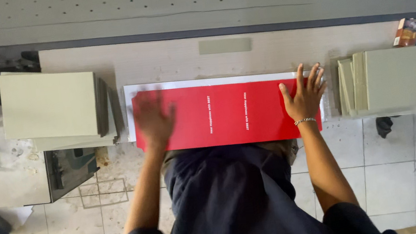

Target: The person repeatedly stacks beige book covers on a white template, then places a red cover on top and smooths it down. The person repeats this stacking and smoothing sequence multiple times.

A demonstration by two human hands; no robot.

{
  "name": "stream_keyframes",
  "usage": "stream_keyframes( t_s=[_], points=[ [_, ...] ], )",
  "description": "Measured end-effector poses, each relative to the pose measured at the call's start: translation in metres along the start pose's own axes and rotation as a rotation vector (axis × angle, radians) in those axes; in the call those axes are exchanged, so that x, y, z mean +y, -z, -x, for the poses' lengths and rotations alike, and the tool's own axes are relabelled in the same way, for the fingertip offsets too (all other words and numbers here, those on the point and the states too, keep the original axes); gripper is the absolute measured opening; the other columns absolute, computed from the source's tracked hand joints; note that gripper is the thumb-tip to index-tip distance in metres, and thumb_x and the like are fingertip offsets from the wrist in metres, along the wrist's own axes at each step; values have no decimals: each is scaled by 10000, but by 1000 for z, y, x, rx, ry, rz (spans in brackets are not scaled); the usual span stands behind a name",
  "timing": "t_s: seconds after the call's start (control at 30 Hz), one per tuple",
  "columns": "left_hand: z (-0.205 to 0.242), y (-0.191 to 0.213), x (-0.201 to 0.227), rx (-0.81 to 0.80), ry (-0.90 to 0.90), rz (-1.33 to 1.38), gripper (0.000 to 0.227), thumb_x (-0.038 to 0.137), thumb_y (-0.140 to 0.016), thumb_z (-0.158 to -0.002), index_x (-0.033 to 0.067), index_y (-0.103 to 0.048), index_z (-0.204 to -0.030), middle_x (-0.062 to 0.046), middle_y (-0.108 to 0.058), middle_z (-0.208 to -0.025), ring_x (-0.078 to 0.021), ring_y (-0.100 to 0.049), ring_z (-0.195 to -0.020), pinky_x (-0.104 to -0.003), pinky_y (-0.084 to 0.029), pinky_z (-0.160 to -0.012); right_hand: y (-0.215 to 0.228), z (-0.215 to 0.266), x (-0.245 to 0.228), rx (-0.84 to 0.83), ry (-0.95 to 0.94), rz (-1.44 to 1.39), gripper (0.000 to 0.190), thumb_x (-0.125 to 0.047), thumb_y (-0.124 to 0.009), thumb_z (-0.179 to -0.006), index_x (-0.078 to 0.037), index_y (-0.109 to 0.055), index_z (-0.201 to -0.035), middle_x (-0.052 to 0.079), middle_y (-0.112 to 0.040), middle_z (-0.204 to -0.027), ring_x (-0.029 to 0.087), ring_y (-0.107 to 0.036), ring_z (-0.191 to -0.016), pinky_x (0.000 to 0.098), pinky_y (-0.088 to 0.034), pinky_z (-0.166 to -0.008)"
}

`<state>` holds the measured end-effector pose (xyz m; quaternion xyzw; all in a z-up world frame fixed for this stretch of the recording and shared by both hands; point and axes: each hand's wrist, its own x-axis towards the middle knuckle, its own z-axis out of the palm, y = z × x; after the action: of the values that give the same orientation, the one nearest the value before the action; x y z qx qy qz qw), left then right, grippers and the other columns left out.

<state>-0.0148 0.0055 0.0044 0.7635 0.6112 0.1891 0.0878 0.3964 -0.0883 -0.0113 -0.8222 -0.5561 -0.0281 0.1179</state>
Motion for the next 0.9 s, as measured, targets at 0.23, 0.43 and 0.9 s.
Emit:
stream_keyframes(
  t_s=[0.23,0.43,0.9],
  points=[
    [-8,20,-24,-44,132,-165,687,573,-404,-1046,222,-337,-1632,-245,-241,-1669,-514,-189,-1521,-661,-168,-1206,13,29,-182,-13,198,-109,638,-331,-767,-910,68,-566,-1367,414,-463,-1421,577,-363,-1396,685,-230,-1149],
    [-2,26,-28,-114,158,-109,692,600,-368,-1053,235,-312,-1640,-260,-192,-1682,-519,-142,-1534,-652,-149,-1226,-16,53,-247,-178,514,-351,673,-524,-613,-920,-276,-432,-1519,154,-435,-1510,371,-299,-1495,645,-179,-1182],
    [68,-26,51,-161,-755,78,865,705,-631,-794,320,-440,-1545,-13,-294,-1692,-342,-210,-1567,-719,-151,-1185,8,83,-74,-124,655,-231,1075,-723,-813,-578,-132,-533,-1432,284,-290,-1633,521,-221,-1512,687,-197,-1186]
  ],
)
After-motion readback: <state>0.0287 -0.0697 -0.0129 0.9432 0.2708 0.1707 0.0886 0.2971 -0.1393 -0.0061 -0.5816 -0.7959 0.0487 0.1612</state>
